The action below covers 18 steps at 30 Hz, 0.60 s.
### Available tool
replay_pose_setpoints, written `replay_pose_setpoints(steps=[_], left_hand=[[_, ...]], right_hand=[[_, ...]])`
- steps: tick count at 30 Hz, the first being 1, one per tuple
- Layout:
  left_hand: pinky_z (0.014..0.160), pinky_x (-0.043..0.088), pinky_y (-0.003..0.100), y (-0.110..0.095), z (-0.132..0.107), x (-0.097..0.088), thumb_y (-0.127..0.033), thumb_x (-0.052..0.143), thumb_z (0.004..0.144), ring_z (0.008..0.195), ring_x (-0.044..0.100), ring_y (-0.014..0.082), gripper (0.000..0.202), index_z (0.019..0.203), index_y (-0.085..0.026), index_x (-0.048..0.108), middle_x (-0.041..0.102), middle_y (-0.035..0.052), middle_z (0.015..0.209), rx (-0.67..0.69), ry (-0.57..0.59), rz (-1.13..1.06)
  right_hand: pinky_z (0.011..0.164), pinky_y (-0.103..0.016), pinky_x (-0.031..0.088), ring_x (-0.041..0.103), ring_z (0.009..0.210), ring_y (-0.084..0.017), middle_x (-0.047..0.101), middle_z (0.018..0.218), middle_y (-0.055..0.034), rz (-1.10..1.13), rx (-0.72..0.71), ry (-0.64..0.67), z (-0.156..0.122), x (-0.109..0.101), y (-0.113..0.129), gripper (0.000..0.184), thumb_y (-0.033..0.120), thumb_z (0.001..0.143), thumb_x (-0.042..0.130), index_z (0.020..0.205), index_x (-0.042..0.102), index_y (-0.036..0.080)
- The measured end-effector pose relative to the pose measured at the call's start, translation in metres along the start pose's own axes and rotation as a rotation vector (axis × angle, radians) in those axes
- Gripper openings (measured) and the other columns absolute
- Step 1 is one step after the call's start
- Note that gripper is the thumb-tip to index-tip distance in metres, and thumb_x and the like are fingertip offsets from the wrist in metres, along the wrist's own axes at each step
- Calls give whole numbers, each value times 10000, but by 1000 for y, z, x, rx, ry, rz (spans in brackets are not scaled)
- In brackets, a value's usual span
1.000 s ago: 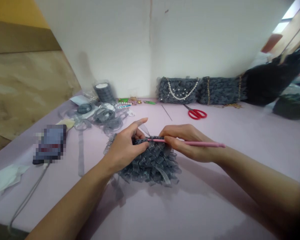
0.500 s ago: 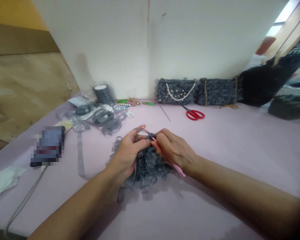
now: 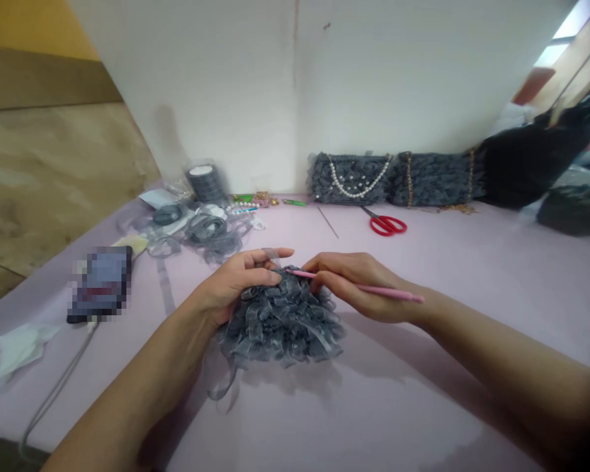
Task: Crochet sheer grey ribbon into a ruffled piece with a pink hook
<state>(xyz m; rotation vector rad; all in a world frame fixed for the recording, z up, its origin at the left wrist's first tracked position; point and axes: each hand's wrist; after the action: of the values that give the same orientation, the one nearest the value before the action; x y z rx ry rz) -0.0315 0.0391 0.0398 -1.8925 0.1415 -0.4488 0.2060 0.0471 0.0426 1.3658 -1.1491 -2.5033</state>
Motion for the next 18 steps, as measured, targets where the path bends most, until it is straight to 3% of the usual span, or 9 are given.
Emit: replay_pose_setpoints(steps=[3,6,9,12,14,16,18], left_hand=[[636,474,237,-2,-1,-1,-129,732,669,648,630,119,502,1164,-188,672,667,13,780,-32,35,-6],[659,490,263,1,-2,4,-141,735,666,669,653,143,498,1157,-188,675,709,46,831,-51,61,-21],[757,493,279,7,-2,14,-148,749,679,782,672,160,477,1149,-194,680,722,52,904,-9,135,-44],[864,477,316,11,1,18,-217,744,735,902,663,185,382,1113,-192,697,726,66,990,45,164,15],[933,443,340,8,2,15,-303,707,793,1007,638,212,292,1065,-199,720,704,77,1114,137,81,186],[1004,383,340,4,2,10,-367,654,839,1131,581,237,242,991,-201,744,653,72,1241,286,-75,422],[1011,361,331,1,0,7,-398,620,860,1136,566,237,285,1039,-206,732,664,69,1209,402,-192,575]], right_hand=[[719,-245,484,656,816,-132,703,905,-49,174,121,34,0,-4,1,272,253,1001,375,970,627,156],[701,-253,480,647,783,-133,691,843,-40,306,171,9,0,-1,2,300,323,1006,370,925,608,158],[543,-219,383,491,599,-88,527,660,19,242,224,-174,2,12,3,358,372,984,408,695,485,174],[454,-209,262,321,523,-70,340,588,57,201,302,-316,6,25,5,398,386,958,446,625,341,194],[440,-207,236,291,515,-68,305,581,61,203,329,-321,9,27,6,401,376,952,448,619,311,200],[439,-206,230,287,515,-67,301,583,60,178,331,-309,10,26,6,398,359,952,447,617,301,201],[444,-204,238,294,514,-67,308,585,58,131,319,-303,9,25,5,394,352,957,440,623,296,201]])
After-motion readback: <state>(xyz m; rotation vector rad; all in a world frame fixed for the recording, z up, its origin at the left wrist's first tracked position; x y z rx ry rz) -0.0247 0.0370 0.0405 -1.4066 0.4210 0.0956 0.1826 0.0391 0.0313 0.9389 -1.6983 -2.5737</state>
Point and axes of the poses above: each hand's wrist, its own z-axis towards the middle knuckle, its own x-axis out of the palm, y = z × x
